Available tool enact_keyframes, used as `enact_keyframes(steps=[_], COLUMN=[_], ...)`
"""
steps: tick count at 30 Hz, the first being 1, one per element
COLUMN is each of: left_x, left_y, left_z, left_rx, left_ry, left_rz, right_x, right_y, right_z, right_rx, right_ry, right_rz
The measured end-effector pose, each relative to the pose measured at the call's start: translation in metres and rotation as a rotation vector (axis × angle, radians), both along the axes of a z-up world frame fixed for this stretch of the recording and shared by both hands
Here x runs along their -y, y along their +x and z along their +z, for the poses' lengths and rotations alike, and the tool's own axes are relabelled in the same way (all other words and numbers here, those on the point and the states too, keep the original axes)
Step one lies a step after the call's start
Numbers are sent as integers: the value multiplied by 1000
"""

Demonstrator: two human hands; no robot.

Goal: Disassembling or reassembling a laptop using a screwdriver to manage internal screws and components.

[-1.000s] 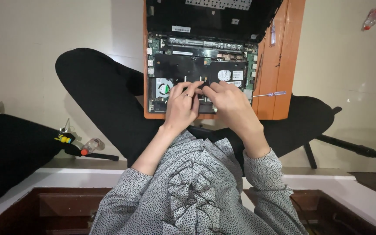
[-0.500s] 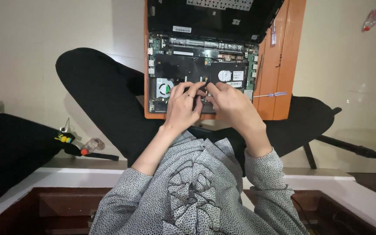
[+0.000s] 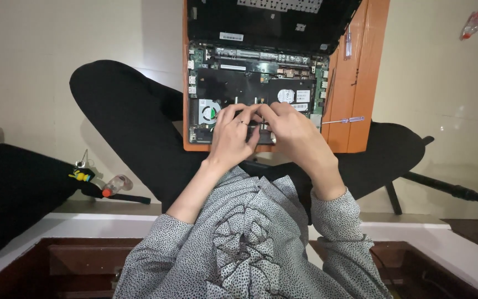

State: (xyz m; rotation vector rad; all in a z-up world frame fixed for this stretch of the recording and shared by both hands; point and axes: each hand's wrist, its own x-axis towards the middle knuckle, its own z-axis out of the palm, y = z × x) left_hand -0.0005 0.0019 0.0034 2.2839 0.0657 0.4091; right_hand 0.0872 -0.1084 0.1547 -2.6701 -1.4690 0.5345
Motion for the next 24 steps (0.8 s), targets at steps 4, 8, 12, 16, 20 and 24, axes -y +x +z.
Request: enact_keyframes(steps=[4,8,12,16,20,24], left_x=[1,1,2,3,5,7], left_y=[1,1,1,1,3,4], left_z=[-6,-9,-13,-15,-20,-24], left_rx=[-19,-16,-22,-27,-10,38], left_ry=[-39,-64,-70,-63,-43,-10], left_rz=[-4,5,5,7,28,51], right_x=[14,26,45,66,83,95], right_y=[7,8,14,23,23,20], right_z=[-24,-25,-24,-26,-30,-39], right_rx=[41,-27,-23,-145,-69,-34], right_ry=[2,97,304,435,515,573], right_rz=[12,-5,-39,-158,-265,-340])
